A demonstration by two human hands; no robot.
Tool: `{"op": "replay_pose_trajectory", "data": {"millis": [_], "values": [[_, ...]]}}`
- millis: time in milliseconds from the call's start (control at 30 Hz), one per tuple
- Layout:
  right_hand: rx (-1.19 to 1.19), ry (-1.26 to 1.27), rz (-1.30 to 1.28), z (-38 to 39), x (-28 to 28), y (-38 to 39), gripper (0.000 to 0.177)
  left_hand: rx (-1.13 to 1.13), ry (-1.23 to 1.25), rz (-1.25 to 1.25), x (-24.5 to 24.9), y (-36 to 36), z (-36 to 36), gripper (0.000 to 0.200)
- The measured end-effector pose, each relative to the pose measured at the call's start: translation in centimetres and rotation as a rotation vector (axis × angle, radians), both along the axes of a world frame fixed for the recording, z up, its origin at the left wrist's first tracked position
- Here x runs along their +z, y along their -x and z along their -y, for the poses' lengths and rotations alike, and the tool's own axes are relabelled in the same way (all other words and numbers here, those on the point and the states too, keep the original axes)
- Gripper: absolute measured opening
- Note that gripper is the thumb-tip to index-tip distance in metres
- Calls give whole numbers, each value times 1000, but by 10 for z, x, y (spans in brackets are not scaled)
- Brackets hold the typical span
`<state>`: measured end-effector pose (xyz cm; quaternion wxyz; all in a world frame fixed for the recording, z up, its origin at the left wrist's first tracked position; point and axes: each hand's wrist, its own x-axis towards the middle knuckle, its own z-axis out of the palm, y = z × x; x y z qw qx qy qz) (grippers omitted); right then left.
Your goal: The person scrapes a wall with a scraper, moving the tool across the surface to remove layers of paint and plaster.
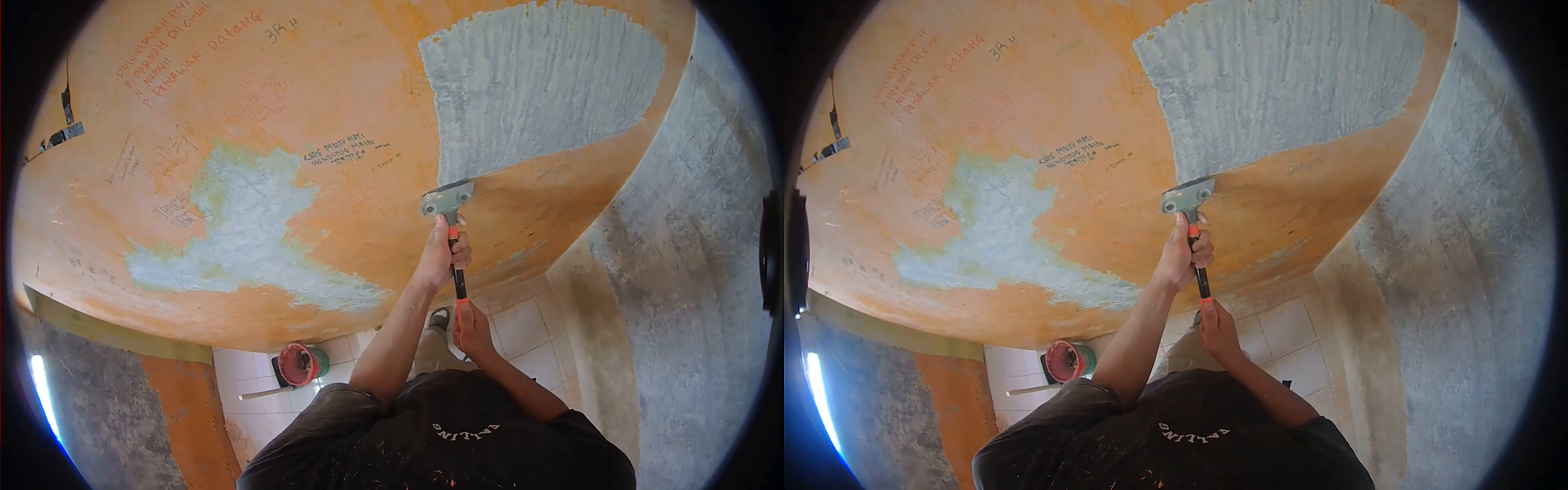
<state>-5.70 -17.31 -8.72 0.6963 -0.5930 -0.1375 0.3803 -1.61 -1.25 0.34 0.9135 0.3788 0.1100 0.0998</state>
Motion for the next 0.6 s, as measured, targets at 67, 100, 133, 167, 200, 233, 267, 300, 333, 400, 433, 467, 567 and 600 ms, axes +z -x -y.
{"op": "replay_pose_trajectory", "data": {"millis": [67, 100, 133, 167, 200, 233, 267, 300, 333, 400, 433, 467, 567, 600], "values": [[-24, 4, 44, -1, -3, -1, 42, 21, -43, 27, -4, -2, 1, 45], [-21, 3, 43, 0, -6, -2, 42, 23, -44, 26, -5, -3, 1, 45], [-9, 1, 30, 1, -8, -4, 41, 31, -44, 14, -5, -3, 2, 46], [1, -2, 17, 1, -10, -6, 41, 37, -44, 1, -5, -5, 2, 46], [-3, -6, 17, -1, -10, -8, 41, 34, -48, 2, -5, -6, 1, 46], [0, -10, 15, 0, -10, -8, 40, 35, -49, 6, -6, -6, 1, 46], [1, -14, 11, 0, -10, -6, 39, 35, -49, 9, -7, -6, 1, 46], [-5, -18, 7, 0, -9, -6, 39, 28, -53, 6, -8, -6, 2, 46], [-6, -5, 25, 0, -7, -6, 39, 29, -57, 11, -8, -6, 2, 47], [-11, 6, 48, -1, -11, -9, 39, 27, -64, 20, -9, -8, 1, 47], [-15, 9, 88, -1, -16, -10, 39, 34, -60, 20, -9, -8, 2, 47], [-19, 14, 129, -1, -21, -11, 39, 42, -53, 20, -10, -9, 3, 47], [-10, 58, 116, 1, -12, -11, 40, 55, -60, 17, -10, -10, 3, 47], [-16, 61, 118, 0, -12, -11, 40, 49, -58, 19, -13, -10, 2, 47]]}}
